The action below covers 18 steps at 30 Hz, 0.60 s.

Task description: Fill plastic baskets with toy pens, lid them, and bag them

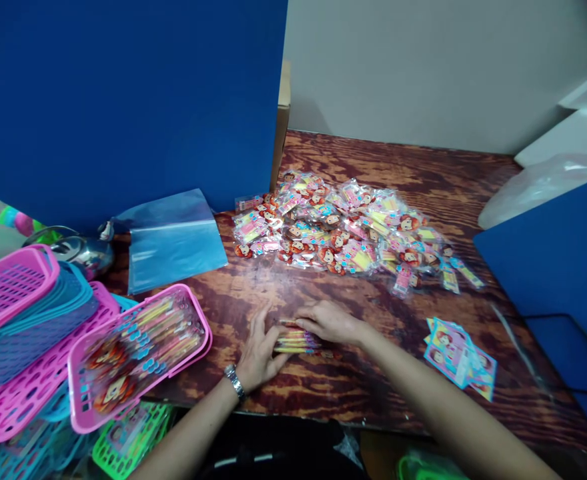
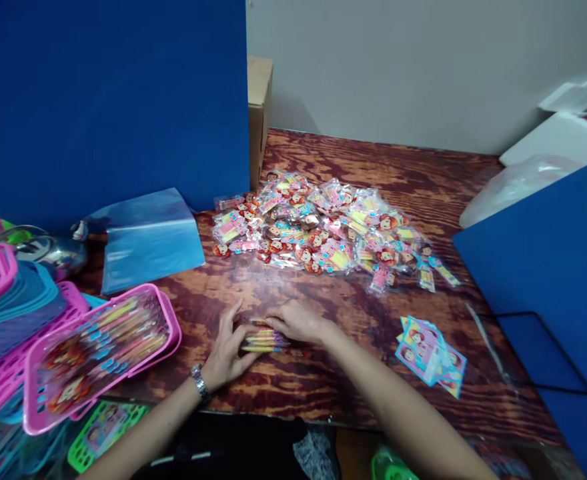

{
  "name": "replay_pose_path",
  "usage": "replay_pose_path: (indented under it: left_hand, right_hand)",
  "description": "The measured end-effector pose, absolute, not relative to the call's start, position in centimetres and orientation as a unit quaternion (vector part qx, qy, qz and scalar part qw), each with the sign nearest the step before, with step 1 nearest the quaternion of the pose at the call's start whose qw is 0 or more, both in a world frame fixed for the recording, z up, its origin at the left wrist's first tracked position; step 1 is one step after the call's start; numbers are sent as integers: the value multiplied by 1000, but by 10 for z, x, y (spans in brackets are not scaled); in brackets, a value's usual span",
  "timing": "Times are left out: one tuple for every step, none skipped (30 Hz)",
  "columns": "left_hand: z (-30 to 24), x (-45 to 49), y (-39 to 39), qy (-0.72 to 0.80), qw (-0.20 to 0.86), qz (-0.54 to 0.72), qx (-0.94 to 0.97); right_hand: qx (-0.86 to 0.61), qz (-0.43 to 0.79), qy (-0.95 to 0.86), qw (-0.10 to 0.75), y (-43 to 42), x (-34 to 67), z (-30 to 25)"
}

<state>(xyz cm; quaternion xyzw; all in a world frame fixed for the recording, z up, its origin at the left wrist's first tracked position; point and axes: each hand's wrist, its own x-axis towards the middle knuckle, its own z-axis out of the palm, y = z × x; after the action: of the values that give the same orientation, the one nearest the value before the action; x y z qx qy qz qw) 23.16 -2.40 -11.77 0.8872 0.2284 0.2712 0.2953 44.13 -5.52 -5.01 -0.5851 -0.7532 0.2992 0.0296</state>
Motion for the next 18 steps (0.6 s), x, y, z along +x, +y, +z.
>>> replay_pose_path:
  left_hand:
    - [-119, 232, -24, 228, 303, 268, 886]
    - [-120, 232, -24, 224, 316, 264, 883]
    - [-121, 232, -24, 219, 331, 259, 881]
    - [-122, 232, -24, 212, 346, 255, 878]
    - [-123, 232, -23, 205, 359, 254, 874]
    - [-124, 232, -23, 200, 371, 253, 871]
    - [-124, 232, -23, 196, 380, 254, 868]
    - [-124, 232, -23, 193, 387, 256, 864]
    - [-125, 232, -23, 190, 393, 260, 861]
    - [-125, 233, -22, 188, 397, 264, 859]
    - [-125, 233, -22, 188, 400, 267, 856]
    - [-125, 233, -23, 187, 402, 268, 855]
    - [-125, 233, -23, 187, 403, 269, 855]
    - [-125, 233, -23, 187, 404, 269, 854]
    - [-125, 233, -23, 187, 404, 268, 854]
    - [-125, 233, -22, 188, 404, 267, 855]
    - [-125, 233, -22, 188, 404, 266, 855]
    - [-126, 233, -22, 189, 404, 265, 855]
  right_hand:
    - [-580, 300, -757, 32, -56, 441, -50]
    - [-575, 300, -760, 35, -57, 441, -49]
    - [-572, 299, -763, 39, -57, 441, -49]
    - [-572, 298, -763, 41, -58, 441, -49]
    - [-572, 299, -762, 43, -59, 441, -49]
    - [-574, 302, -760, 43, -60, 442, -49]
    - [-577, 304, -756, 44, -61, 443, -50]
    - [-582, 309, -751, 47, -62, 444, -50]
    - [-587, 315, -744, 53, -64, 445, -50]
    - [-593, 321, -735, 65, -66, 446, -50]
    - [-602, 326, -725, 80, -68, 448, -50]
    - [-612, 330, -713, 97, -71, 449, -51]
    - [-623, 332, -700, 113, -74, 451, -51]
    - [-633, 332, -688, 127, -77, 452, -53]
    - [-641, 332, -678, 137, -79, 454, -54]
    - [-647, 331, -672, 143, -82, 454, -55]
    - [-650, 331, -668, 145, -84, 455, -56]
    - [-653, 331, -666, 146, -85, 454, -58]
